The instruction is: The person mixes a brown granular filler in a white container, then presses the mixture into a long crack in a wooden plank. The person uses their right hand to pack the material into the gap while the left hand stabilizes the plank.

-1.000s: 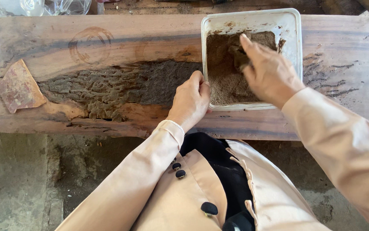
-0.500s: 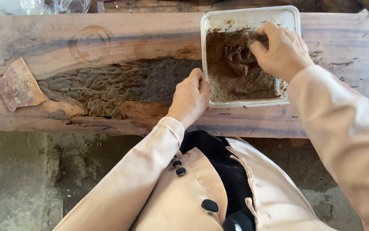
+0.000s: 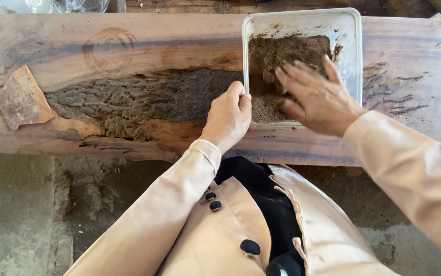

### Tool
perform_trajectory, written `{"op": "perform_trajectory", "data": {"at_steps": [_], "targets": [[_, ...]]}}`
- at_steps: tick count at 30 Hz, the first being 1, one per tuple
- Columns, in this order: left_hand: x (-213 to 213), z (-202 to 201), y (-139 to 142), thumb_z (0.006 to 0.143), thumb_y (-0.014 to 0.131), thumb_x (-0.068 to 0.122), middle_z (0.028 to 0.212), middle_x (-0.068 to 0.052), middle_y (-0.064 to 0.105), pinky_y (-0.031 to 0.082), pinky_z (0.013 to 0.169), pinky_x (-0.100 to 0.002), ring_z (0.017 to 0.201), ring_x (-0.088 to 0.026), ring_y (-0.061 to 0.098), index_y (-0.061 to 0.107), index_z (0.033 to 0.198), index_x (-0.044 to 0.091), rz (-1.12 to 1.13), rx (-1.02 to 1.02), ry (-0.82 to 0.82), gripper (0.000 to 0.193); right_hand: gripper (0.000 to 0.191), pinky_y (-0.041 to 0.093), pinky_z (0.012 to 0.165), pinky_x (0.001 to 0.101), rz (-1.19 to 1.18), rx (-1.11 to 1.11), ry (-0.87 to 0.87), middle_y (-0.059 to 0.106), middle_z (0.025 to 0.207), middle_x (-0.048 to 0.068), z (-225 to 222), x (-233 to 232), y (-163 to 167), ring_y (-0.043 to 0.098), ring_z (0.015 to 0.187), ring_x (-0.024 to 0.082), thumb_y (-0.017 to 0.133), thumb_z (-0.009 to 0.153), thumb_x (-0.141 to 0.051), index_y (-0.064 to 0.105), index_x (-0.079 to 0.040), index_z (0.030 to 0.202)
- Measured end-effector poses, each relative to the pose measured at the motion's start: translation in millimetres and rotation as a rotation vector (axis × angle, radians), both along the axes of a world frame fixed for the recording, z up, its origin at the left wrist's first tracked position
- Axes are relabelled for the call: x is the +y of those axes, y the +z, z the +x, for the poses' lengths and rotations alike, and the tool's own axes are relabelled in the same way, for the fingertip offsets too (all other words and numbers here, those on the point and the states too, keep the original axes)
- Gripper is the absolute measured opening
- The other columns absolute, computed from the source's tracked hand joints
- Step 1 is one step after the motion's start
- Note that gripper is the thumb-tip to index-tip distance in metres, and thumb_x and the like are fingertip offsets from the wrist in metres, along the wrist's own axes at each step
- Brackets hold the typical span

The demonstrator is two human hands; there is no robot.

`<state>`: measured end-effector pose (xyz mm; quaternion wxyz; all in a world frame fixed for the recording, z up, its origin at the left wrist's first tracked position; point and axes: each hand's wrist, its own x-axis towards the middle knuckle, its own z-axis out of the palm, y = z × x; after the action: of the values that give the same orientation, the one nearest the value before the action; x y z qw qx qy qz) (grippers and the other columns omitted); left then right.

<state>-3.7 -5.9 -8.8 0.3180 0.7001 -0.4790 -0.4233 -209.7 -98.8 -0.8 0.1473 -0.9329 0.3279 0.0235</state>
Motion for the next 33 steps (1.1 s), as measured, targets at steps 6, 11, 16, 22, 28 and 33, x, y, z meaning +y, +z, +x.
{"op": "perform_trajectory", "data": {"at_steps": [6,11,16,22,28,33], "targets": [[-1,2,15,0.103,0.046,0.019,0.082,-0.013,0.070,0.061,0.055,-0.035,0.060,-0.021,0.076,0.051,0.093,0.004,0.118,0.099,-0.036,0.019,0.051,-0.005,0.124,0.0624,0.133,0.274,-0.181,0.030,0.164,0.000,6,-4,-7,0.030,0.151,0.021,0.044,0.104,-0.031,0.044,-0.021,0.154],[0,3,17,0.103,0.046,0.018,0.081,-0.013,0.070,0.060,0.055,-0.035,0.059,-0.022,0.076,0.053,0.097,0.004,0.113,0.136,-0.026,0.016,0.046,0.046,0.117,0.0476,0.180,-0.061,-0.511,0.057,0.150,0.019,4,-17,8,0.059,0.130,0.030,0.053,0.102,-0.017,0.056,-0.009,0.147],[0,3,15,0.103,0.048,0.019,0.082,-0.014,0.069,0.061,0.053,-0.036,0.059,-0.022,0.076,0.052,0.095,0.002,0.093,0.127,-0.018,0.019,0.063,0.052,0.099,0.0467,0.082,0.159,-0.555,0.055,0.135,0.028,17,-16,8,0.059,0.114,0.039,0.073,0.082,-0.003,0.052,0.003,0.142],[0,4,15,0.103,0.047,0.019,0.082,-0.014,0.070,0.061,0.058,-0.036,0.058,-0.021,0.076,0.052,0.096,0.004,0.111,0.102,-0.034,0.018,0.051,0.057,0.093,0.0396,0.330,-0.025,-0.760,0.067,0.122,0.017,31,-6,16,0.070,0.102,0.030,0.061,0.094,-0.008,0.050,-0.004,0.144],[-1,2,15,0.102,0.048,0.020,0.082,-0.015,0.069,0.060,0.057,-0.038,0.058,-0.022,0.075,0.052,0.095,0.003,0.105,0.122,-0.029,0.019,0.051,0.057,0.091,0.0365,-0.310,-0.071,-0.117,0.069,0.133,0.018,52,33,25,0.070,0.107,0.032,0.059,0.086,-0.004,0.062,-0.005,0.137],[-1,3,17,0.105,0.044,0.021,0.079,-0.014,0.070,0.061,0.060,-0.036,0.060,-0.020,0.076,0.052,0.095,0.003,0.128,0.096,-0.055,0.022,0.035,0.056,0.102,0.0394,0.219,0.005,-0.512,0.069,0.128,0.015,34,0,26,0.069,0.113,0.029,0.038,0.112,-0.016,0.059,-0.013,0.140]]}}
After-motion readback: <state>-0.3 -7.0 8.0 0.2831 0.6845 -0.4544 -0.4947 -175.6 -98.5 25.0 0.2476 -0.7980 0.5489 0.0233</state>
